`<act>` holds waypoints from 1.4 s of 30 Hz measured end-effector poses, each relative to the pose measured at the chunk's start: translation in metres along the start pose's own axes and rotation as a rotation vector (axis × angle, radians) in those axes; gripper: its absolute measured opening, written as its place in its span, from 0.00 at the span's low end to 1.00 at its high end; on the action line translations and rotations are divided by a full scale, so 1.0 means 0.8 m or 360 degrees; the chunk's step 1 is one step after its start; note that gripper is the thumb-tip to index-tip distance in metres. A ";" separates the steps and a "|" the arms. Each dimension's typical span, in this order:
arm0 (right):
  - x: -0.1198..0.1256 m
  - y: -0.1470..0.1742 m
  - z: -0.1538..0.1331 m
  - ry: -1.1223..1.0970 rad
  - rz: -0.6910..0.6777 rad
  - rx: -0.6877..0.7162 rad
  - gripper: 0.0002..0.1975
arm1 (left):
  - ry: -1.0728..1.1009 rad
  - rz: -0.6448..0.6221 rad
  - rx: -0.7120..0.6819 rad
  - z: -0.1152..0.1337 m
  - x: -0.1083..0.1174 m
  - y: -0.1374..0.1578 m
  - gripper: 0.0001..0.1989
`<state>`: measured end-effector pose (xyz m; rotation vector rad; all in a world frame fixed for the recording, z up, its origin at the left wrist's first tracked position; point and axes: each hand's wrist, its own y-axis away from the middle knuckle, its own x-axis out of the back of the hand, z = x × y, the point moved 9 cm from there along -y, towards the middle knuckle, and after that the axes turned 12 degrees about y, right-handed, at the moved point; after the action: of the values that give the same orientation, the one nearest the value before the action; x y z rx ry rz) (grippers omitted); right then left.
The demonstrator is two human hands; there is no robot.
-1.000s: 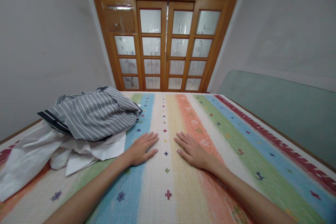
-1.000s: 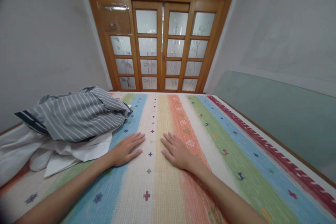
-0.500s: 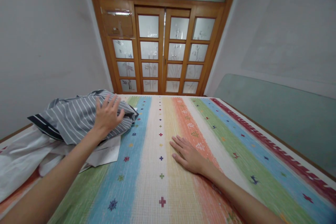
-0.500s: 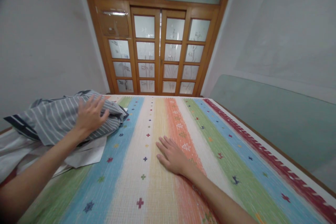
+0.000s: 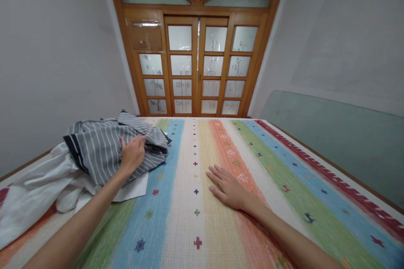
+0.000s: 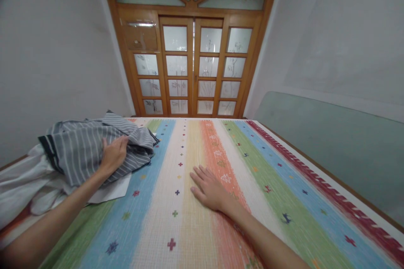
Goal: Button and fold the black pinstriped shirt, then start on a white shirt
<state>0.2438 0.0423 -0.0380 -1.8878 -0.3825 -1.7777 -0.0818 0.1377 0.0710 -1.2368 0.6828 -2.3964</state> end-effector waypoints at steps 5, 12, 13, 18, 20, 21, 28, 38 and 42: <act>0.004 0.001 0.000 -0.0065 0.0083 0.0007 0.28 | 0.0697 -0.0263 0.0187 0.057 -0.053 0.025 0.27; 0.022 0.009 0.038 -0.0518 0.0474 -0.0296 0.27 | 0.1723 -0.1137 0.0260 0.177 -0.147 0.110 0.31; 0.023 0.011 0.051 -0.0615 0.0547 -0.0392 0.27 | 0.1816 -0.1349 0.0288 0.194 -0.157 0.129 0.31; 0.013 0.012 0.086 -0.0842 0.0640 -0.0605 0.27 | 0.1702 -0.2051 0.0072 0.247 -0.168 0.199 0.32; 0.009 0.009 0.081 -0.0741 0.0577 -0.0565 0.25 | 0.1568 -0.2112 -0.0061 0.252 -0.168 0.206 0.31; 0.009 0.008 0.075 -0.0647 0.0557 -0.0526 0.24 | 0.1499 -0.2068 -0.0065 0.248 -0.169 0.203 0.31; 0.013 0.001 0.010 0.0008 0.0441 -0.0070 0.26 | 0.0448 -0.0684 -0.0544 0.186 -0.122 0.115 0.18; 0.003 0.005 0.064 0.0224 0.0071 -0.0469 0.31 | 0.0160 -0.0939 -0.0437 0.091 -0.187 0.127 0.34; 0.009 0.005 0.080 0.0331 -0.0072 -0.0532 0.32 | 0.0238 -0.0966 -0.0465 0.100 -0.194 0.112 0.32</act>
<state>0.3003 0.0724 -0.0320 -1.8935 -0.0539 -2.1530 0.0788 0.1239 -0.0412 -1.5728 0.8149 -2.9852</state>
